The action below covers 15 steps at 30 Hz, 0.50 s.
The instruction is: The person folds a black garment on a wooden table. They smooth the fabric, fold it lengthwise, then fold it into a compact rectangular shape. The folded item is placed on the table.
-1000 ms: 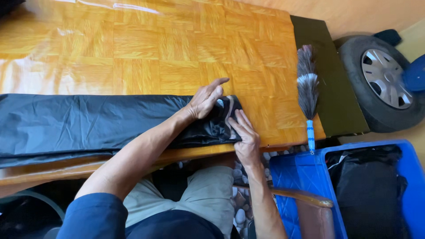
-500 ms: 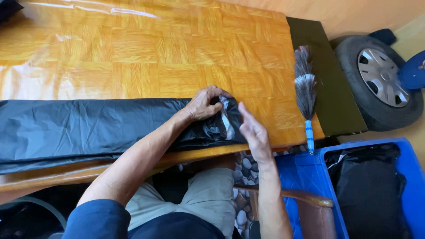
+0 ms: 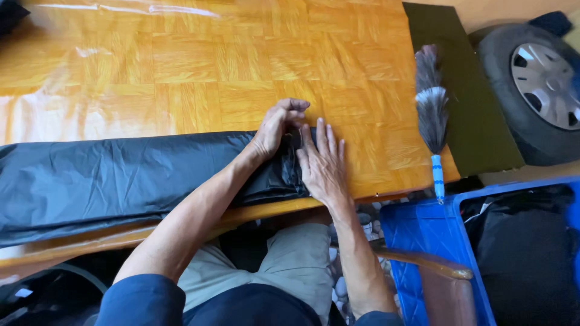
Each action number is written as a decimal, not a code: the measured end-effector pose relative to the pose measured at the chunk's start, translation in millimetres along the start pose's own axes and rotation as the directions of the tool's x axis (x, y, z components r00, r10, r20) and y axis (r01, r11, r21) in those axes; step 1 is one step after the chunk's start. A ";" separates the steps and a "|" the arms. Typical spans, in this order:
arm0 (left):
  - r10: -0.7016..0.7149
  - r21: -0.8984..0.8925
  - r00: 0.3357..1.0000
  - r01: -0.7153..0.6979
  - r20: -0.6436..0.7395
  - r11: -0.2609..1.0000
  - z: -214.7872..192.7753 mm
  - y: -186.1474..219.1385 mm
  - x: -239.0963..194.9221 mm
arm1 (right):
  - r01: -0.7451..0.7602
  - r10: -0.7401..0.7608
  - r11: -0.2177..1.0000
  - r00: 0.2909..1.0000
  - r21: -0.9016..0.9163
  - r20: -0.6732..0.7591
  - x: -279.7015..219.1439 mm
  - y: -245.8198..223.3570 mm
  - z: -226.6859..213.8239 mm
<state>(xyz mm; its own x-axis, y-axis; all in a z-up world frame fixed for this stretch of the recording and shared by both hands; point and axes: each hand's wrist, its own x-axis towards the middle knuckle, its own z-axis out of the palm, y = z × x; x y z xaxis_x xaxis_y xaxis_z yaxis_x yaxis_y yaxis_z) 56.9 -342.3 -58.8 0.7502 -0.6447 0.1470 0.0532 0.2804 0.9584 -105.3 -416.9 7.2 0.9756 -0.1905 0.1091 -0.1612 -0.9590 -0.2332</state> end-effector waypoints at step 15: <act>0.052 0.892 0.954 -0.296 0.297 0.342 1.7 109.1 -148.2 | -0.085 0.048 0.955 0.990 0.283 0.133 6.2 29.2 4.4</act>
<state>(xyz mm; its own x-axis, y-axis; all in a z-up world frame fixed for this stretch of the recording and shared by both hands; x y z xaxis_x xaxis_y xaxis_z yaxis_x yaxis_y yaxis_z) -49.6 -217.3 24.4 0.5225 -0.8114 0.2622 -0.7918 -0.3475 0.5023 -103.3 -445.2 -3.2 0.9778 -0.2070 -0.0320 -0.1945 -0.8408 -0.5052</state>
